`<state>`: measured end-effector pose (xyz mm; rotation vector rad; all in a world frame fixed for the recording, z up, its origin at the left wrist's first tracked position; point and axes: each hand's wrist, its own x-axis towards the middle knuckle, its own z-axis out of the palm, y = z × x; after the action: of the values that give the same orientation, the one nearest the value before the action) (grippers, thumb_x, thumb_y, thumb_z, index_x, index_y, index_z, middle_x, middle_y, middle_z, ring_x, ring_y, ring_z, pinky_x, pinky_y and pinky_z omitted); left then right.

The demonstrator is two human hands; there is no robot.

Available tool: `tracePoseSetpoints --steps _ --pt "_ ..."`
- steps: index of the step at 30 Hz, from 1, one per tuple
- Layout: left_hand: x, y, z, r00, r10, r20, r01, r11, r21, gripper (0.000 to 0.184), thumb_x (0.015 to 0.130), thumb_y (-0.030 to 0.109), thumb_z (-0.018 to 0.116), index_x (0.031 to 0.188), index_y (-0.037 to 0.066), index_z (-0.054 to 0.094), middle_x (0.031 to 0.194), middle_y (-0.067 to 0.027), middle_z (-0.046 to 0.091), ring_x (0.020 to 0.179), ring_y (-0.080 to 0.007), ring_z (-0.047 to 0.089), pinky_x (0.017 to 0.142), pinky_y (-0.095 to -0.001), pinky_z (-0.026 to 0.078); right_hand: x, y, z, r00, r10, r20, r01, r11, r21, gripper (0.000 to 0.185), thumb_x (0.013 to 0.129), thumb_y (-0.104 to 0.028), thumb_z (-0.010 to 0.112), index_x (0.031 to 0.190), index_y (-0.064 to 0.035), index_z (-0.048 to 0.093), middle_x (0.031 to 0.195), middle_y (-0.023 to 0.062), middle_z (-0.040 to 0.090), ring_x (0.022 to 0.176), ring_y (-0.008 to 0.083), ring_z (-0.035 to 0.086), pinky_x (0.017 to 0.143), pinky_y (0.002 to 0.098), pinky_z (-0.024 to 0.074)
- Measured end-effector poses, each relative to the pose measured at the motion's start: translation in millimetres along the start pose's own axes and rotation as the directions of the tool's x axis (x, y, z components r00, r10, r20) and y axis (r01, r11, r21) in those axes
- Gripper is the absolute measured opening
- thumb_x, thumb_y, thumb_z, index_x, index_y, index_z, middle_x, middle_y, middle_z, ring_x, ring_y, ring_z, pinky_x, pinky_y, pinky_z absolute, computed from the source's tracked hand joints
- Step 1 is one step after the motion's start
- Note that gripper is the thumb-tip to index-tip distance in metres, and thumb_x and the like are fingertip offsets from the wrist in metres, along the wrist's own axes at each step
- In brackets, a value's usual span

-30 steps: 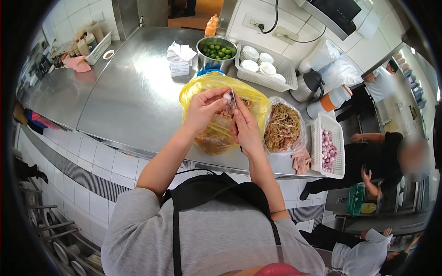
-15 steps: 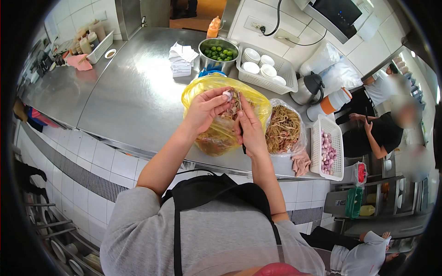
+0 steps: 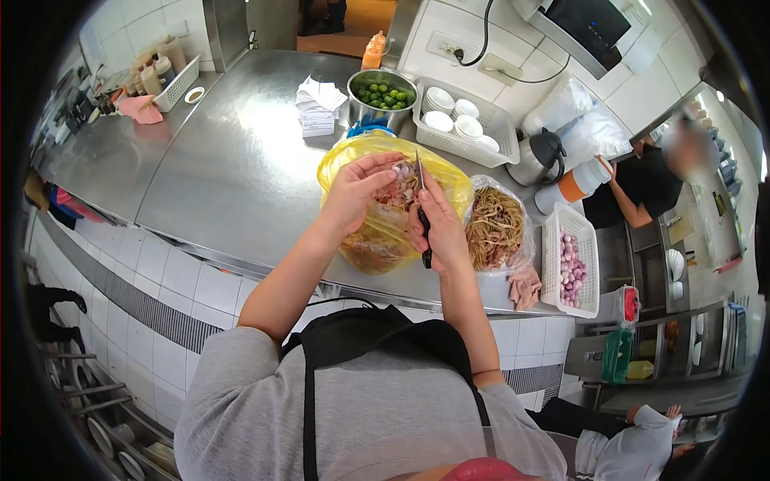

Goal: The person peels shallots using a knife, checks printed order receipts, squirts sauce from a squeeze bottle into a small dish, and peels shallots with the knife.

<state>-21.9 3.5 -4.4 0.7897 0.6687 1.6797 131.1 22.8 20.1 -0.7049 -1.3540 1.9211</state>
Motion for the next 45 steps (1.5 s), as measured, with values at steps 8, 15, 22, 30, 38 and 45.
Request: tracePoseSetpoints --steps 8,15,22,30,38,45 --pt "6.5 1.0 -6.6 0.999 -0.029 -0.04 0.023 0.99 -0.138 0.029 0.081 0.005 0.052 0.109 0.0 0.052 0.095 -0.0079 0.06 0.081 -0.0137 0.058 0.073 -0.0266 0.047 0.9 -3.1 -6.3 1.0 -0.004 -0.024 0.004 1.0 0.011 0.042 0.091 -0.022 0.038 0.132 -0.0164 0.03 0.052 -0.002 0.036 0.039 0.0048 0.031 0.034 0.0178 0.0282" --pt "18.5 5.3 -11.1 0.852 0.341 0.398 -0.378 -0.126 0.917 0.031 0.077 0.012 0.058 0.107 0.004 0.055 0.083 -0.0154 0.06 0.071 -0.0214 0.06 0.065 -0.0284 0.047 24.6 0.3 -34.1 0.974 -0.188 -0.123 0.064 0.757 -0.65 0.03 0.086 -0.029 0.047 0.1 -0.0038 0.056 0.052 0.0037 0.046 0.043 0.0118 0.042 0.042 0.0251 0.034" --pt "18.8 18.1 -7.9 0.998 -0.034 0.058 -0.007 0.803 0.596 0.03 0.076 0.008 0.058 0.106 0.003 0.055 0.086 -0.0067 0.059 0.077 -0.0123 0.059 0.063 -0.0238 0.048 34.9 4.2 -28.2 0.87 -0.487 -0.078 0.167 0.439 -0.883 0.025 0.078 -0.023 0.057 0.075 0.0016 0.058 0.053 0.0101 0.052 0.048 0.018 0.047 0.048 0.03 0.038" --pt "9.4 19.3 -6.1 0.993 -0.117 0.009 0.116 0.988 0.101 0.027 0.079 0.005 0.057 0.106 0.001 0.053 0.092 -0.0053 0.057 0.083 -0.0118 0.057 0.074 -0.0236 0.049 30.8 -3.6 -5.9 0.91 -0.39 -0.142 0.206 0.722 -0.661 0.015 0.074 -0.013 0.063 0.077 0.0007 0.059 0.054 -0.0003 0.053 0.048 0.0025 0.044 0.044 0.0195 0.0344" --pt "5.3 17.4 -8.8 0.992 -0.128 0.02 0.125 0.987 0.101 0.027 0.079 0.004 0.055 0.106 0.0 0.053 0.095 -0.007 0.058 0.084 -0.0132 0.058 0.073 -0.0249 0.05 33.2 -7.6 2.5 0.905 -0.388 -0.174 0.231 0.793 -0.563 0.015 0.075 -0.013 0.062 0.075 0.001 0.059 0.054 -0.0012 0.053 0.047 0.0024 0.043 0.043 0.0195 0.0342" --pt "5.7 19.5 -18.7 0.976 -0.19 0.108 0.21 0.95 -0.231 0.037 0.079 -0.002 0.051 0.115 -0.001 0.046 0.093 -0.0102 0.059 0.08 -0.0178 0.061 0.073 -0.0258 0.051 42.3 0.7 -24.5 0.904 -0.386 -0.184 0.095 0.601 -0.793 0.022 0.074 -0.018 0.063 0.07 0.0016 0.056 0.051 0.0048 0.051 0.044 0.0101 0.046 0.043 0.0259 0.0368"
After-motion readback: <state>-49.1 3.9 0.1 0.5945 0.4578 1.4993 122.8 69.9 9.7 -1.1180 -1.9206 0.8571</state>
